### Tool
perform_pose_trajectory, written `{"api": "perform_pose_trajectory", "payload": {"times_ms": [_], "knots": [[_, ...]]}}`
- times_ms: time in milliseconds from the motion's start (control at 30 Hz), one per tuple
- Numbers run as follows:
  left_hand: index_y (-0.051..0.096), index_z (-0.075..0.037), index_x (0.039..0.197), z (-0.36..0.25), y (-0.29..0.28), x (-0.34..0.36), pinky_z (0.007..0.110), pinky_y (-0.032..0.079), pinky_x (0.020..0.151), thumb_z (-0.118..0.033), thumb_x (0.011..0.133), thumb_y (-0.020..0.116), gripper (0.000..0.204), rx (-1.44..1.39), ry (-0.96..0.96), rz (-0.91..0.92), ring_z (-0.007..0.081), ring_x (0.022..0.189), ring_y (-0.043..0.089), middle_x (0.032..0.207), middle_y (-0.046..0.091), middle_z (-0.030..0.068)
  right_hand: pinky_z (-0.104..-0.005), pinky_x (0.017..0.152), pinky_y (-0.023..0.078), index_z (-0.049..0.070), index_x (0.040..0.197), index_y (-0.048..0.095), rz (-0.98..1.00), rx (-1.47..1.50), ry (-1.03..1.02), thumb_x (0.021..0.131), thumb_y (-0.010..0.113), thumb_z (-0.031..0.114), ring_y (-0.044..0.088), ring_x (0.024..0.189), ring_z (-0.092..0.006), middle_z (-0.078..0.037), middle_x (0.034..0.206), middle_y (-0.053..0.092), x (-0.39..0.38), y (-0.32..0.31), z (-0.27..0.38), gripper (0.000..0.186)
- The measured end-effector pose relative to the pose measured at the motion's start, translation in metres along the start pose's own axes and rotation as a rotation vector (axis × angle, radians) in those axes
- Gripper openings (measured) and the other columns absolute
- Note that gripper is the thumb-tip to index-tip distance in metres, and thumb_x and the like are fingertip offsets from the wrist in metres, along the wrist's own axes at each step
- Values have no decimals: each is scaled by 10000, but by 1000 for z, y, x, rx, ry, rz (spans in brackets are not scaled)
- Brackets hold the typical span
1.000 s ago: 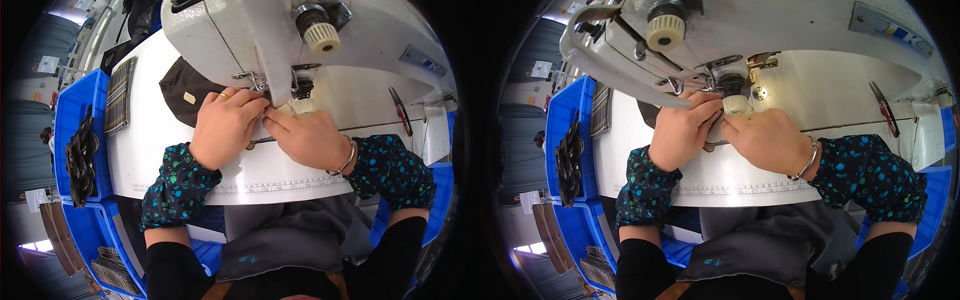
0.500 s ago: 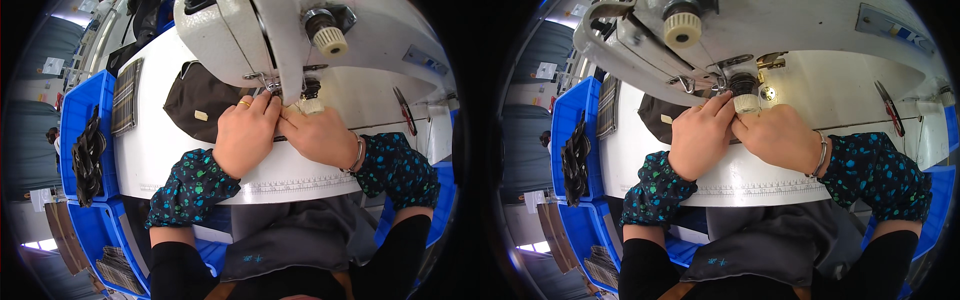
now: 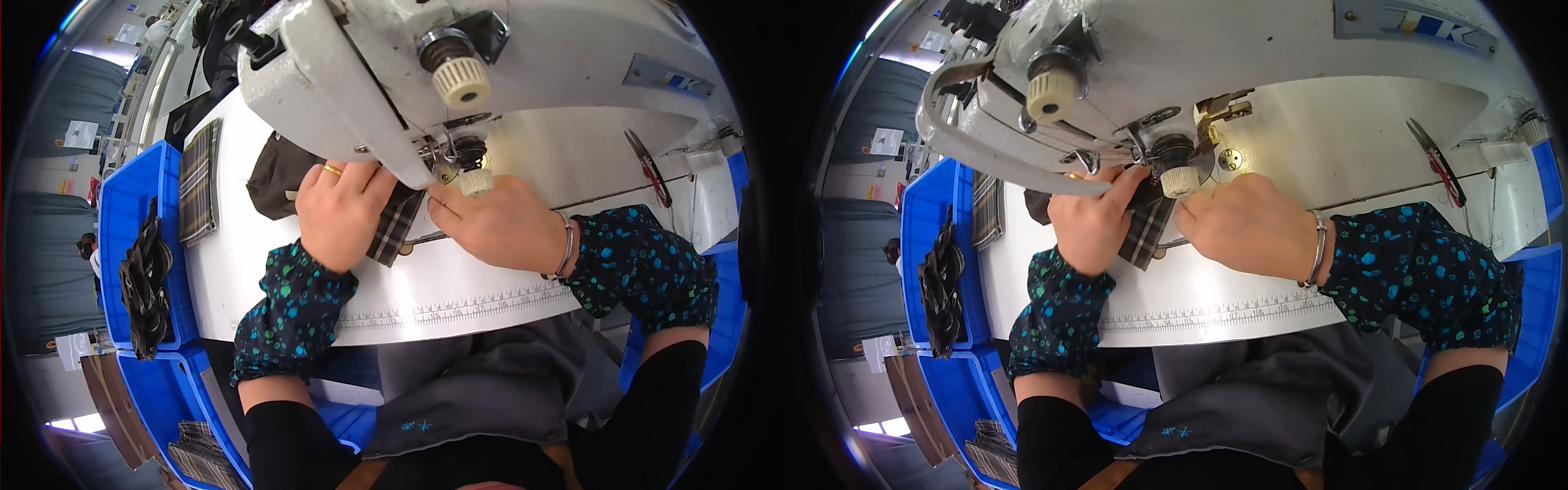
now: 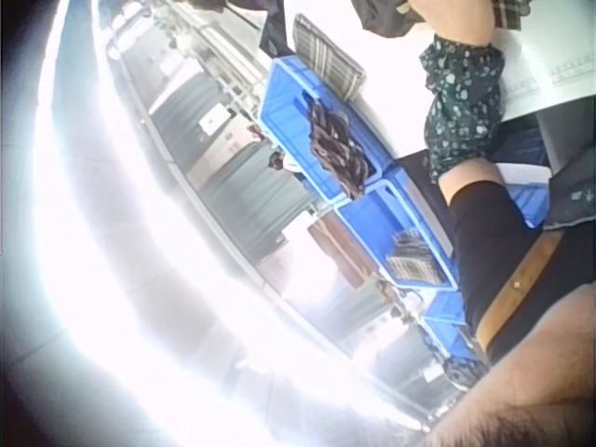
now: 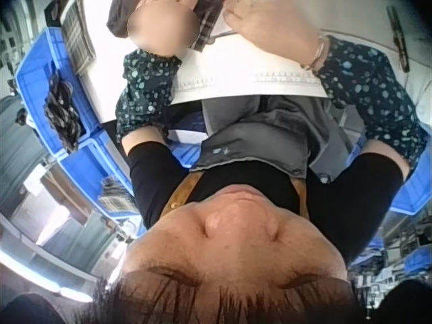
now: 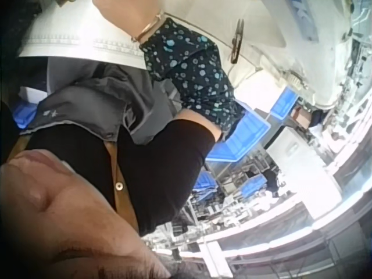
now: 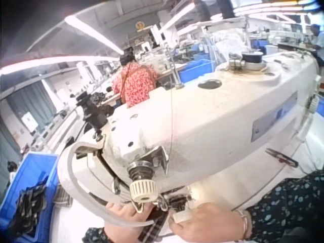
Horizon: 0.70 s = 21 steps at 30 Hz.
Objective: The person operates an industrial sewing machine to stitch a zipper onto a small plaid pouch. They guide the fabric under the needle, sew along the zipper edge, and then move the finished pouch to a blue bin before picking up a new one to repeat the process.
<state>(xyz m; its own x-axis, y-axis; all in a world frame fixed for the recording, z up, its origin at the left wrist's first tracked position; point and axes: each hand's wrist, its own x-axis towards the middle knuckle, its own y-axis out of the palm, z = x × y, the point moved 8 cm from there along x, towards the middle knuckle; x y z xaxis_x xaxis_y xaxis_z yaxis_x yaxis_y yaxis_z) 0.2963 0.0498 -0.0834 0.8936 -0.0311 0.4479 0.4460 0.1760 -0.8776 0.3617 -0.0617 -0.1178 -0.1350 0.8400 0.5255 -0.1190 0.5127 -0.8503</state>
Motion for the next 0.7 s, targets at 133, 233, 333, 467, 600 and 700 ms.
{"api": "perform_pose_trajectory", "payload": {"times_ms": [133,233,333,467,600,700], "knots": [[788,-142,1091,-2,7,-5,380,516,670,4,651,717,469,38,51,-42,256,838,644,1001,700,27,-335,506,505,49,823,633,-2,12,-14,771,668,132,632,562,-183,-48,706,585,0,0,0,103],[783,-145,1150,-9,5,-7,335,513,658,-16,641,743,527,-49,17,36,248,831,616,1069,664,22,-321,495,492,51,893,661,2,20,-67,787,668,142,624,556,-162,-48,873,639,-2,0,4,140],[772,-140,1193,-20,-1,-12,327,522,654,-31,627,748,576,-96,32,34,243,845,612,1076,625,21,-302,482,477,52,1059,718,-10,98,-136,817,684,177,615,548,-135,-51,1137,724,-4,2,14,274],[735,-66,1175,-28,-5,-13,321,553,666,-87,724,680,455,-73,56,108,213,896,619,1025,595,37,-330,509,511,10,1116,684,97,240,-68,822,739,259,654,588,-188,-69,999,672,-1,7,18,390],[724,-108,1233,-26,10,-17,355,530,573,-78,739,700,496,-197,-34,254,230,719,647,897,603,30,-340,534,538,-40,1193,652,142,302,-49,834,775,365,687,621,-240,-107,959,662,-1,6,21,555],[727,-125,1230,-24,11,-15,371,532,584,-42,765,706,472,-311,-133,279,281,671,654,829,618,57,-343,541,548,-70,1195,648,212,313,-52,845,765,385,687,611,-250,-137,950,673,-1,7,22,586]]}}
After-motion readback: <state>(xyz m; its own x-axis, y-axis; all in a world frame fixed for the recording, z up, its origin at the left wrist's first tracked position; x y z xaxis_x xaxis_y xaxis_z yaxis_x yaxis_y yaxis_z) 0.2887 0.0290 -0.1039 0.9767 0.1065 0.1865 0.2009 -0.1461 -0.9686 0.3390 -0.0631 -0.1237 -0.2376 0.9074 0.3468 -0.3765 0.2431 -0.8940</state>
